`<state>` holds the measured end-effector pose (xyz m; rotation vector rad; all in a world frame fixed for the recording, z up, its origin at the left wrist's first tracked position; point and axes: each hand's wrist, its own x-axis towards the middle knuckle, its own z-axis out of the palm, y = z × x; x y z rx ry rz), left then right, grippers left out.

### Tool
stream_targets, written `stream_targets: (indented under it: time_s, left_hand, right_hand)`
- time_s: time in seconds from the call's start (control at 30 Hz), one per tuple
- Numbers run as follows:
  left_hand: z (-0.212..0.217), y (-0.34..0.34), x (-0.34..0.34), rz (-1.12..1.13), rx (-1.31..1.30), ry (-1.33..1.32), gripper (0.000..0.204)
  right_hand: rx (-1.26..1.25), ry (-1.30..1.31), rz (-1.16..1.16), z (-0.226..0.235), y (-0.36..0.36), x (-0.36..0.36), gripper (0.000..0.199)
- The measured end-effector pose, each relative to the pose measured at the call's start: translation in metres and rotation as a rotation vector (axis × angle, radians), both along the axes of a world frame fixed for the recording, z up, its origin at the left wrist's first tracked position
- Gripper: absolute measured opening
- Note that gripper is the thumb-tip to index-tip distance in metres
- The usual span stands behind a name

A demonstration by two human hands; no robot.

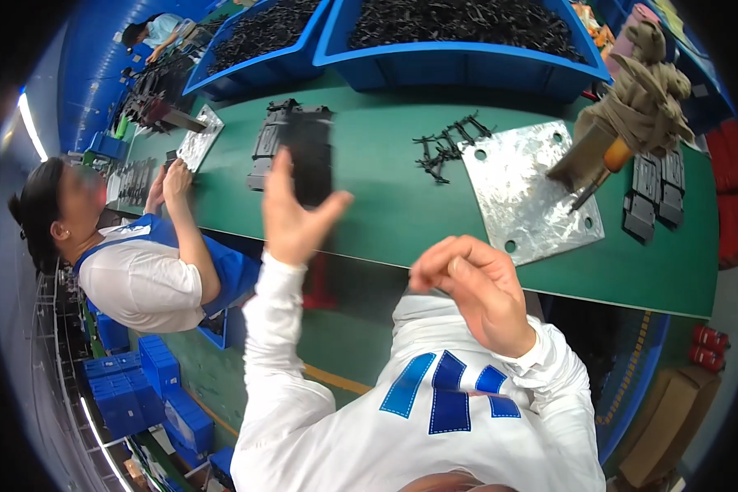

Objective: Assemble plastic toy truck chassis and components using hand assembly and a heat staking machine at a factory workbench.

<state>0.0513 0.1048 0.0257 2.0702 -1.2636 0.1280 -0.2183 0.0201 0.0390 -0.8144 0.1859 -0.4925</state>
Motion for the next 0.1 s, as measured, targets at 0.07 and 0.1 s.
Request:
stream_targets:
  time_s: [0.07,0.1]
  left_hand:
    - [-0.011,-0.001,0.057,0.051,-0.069,0.157,0.094]
    - [-0.012,0.001,0.088,0.109,-0.031,0.261,0.092]
  right_hand:
    - [-0.034,-0.180,0.185,0.021,-0.004,-0.008,0.029]
    - [-0.035,-0.274,0.299,0.030,-0.007,-0.011,0.032]
